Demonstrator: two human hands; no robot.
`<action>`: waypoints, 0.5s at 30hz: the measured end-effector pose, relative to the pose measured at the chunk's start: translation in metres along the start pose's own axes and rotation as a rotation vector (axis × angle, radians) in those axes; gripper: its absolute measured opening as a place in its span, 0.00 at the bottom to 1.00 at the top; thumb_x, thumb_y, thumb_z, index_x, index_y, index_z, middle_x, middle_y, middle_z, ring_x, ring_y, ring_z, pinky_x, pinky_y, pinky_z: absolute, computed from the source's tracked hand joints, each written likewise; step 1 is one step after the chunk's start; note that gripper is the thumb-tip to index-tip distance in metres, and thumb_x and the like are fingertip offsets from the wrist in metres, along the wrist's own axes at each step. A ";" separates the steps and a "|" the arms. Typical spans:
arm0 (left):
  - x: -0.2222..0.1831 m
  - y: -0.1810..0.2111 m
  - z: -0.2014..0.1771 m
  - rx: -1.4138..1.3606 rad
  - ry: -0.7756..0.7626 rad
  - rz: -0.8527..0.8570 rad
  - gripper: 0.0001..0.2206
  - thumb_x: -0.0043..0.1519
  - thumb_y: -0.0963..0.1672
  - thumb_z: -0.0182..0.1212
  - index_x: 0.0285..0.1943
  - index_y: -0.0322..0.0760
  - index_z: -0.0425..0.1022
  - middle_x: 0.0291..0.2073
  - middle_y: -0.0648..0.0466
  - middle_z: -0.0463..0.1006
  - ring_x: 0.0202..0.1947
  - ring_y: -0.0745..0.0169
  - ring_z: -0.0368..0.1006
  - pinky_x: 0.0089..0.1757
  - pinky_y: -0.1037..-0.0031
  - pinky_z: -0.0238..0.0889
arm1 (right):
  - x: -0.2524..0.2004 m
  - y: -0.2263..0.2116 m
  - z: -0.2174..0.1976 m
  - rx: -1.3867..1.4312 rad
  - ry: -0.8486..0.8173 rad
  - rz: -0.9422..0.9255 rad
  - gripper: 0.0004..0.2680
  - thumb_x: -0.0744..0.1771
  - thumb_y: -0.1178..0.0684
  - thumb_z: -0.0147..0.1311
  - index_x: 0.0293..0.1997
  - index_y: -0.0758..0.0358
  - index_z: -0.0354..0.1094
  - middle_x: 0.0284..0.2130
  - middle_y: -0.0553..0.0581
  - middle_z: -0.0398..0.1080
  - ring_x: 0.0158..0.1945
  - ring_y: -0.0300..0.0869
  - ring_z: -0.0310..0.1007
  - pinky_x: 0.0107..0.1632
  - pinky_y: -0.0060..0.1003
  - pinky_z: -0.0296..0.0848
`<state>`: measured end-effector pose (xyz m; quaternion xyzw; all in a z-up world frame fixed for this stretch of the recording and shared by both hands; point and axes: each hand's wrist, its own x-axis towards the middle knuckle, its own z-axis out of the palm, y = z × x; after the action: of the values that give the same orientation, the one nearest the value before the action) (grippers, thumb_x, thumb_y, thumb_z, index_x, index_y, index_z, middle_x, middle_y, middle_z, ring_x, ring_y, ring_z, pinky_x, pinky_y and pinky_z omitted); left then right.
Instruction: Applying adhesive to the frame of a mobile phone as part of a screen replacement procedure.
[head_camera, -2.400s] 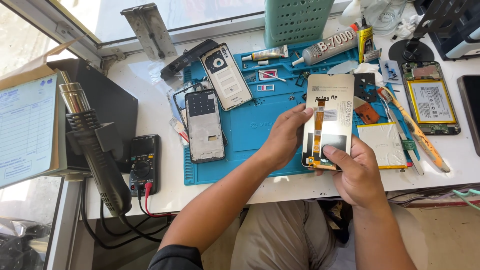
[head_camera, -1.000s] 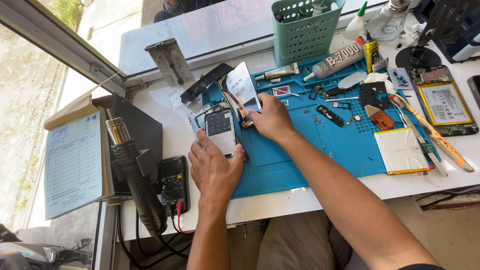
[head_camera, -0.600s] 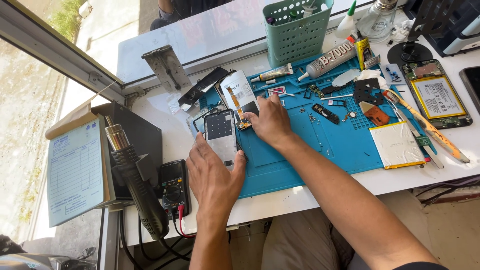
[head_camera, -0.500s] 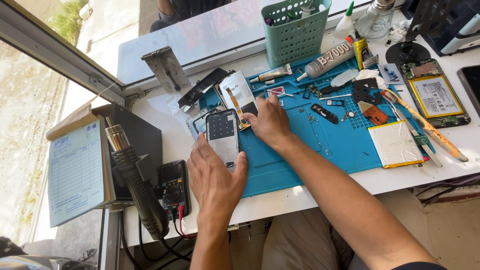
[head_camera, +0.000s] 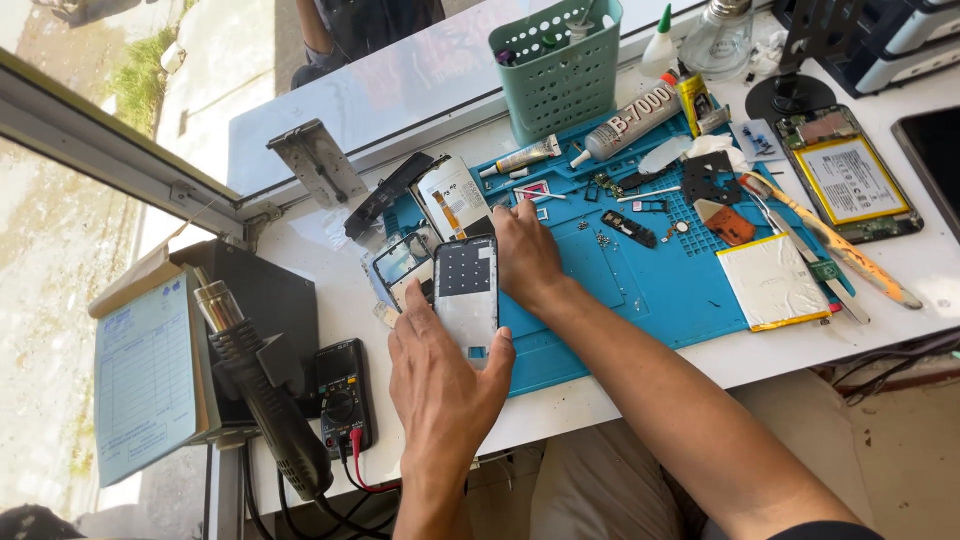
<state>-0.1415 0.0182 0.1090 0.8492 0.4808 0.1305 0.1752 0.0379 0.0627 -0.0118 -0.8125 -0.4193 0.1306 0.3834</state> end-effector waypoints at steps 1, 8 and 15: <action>-0.003 0.004 -0.003 0.009 -0.006 0.010 0.47 0.54 0.55 0.65 0.79 0.33 0.44 0.62 0.38 0.66 0.61 0.33 0.61 0.52 0.46 0.60 | -0.004 -0.005 -0.001 0.008 0.007 0.009 0.14 0.63 0.53 0.68 0.46 0.62 0.65 0.46 0.68 0.64 0.39 0.60 0.73 0.33 0.52 0.77; -0.001 0.036 0.000 0.015 -0.054 -0.017 0.47 0.55 0.54 0.62 0.80 0.37 0.39 0.64 0.42 0.65 0.63 0.37 0.59 0.52 0.46 0.59 | -0.009 0.001 -0.017 0.161 -0.001 -0.049 0.12 0.67 0.45 0.63 0.42 0.60 0.65 0.40 0.68 0.66 0.36 0.57 0.75 0.31 0.46 0.76; 0.010 0.058 0.013 0.052 0.040 0.143 0.48 0.56 0.55 0.63 0.80 0.30 0.40 0.63 0.38 0.64 0.63 0.32 0.59 0.51 0.44 0.60 | -0.038 0.016 -0.087 0.237 0.015 -0.002 0.09 0.68 0.49 0.51 0.31 0.59 0.67 0.29 0.56 0.72 0.33 0.49 0.68 0.33 0.47 0.62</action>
<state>-0.0863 -0.0029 0.1219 0.8828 0.4257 0.1470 0.1336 0.0704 -0.0175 0.0312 -0.7620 -0.3987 0.1727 0.4802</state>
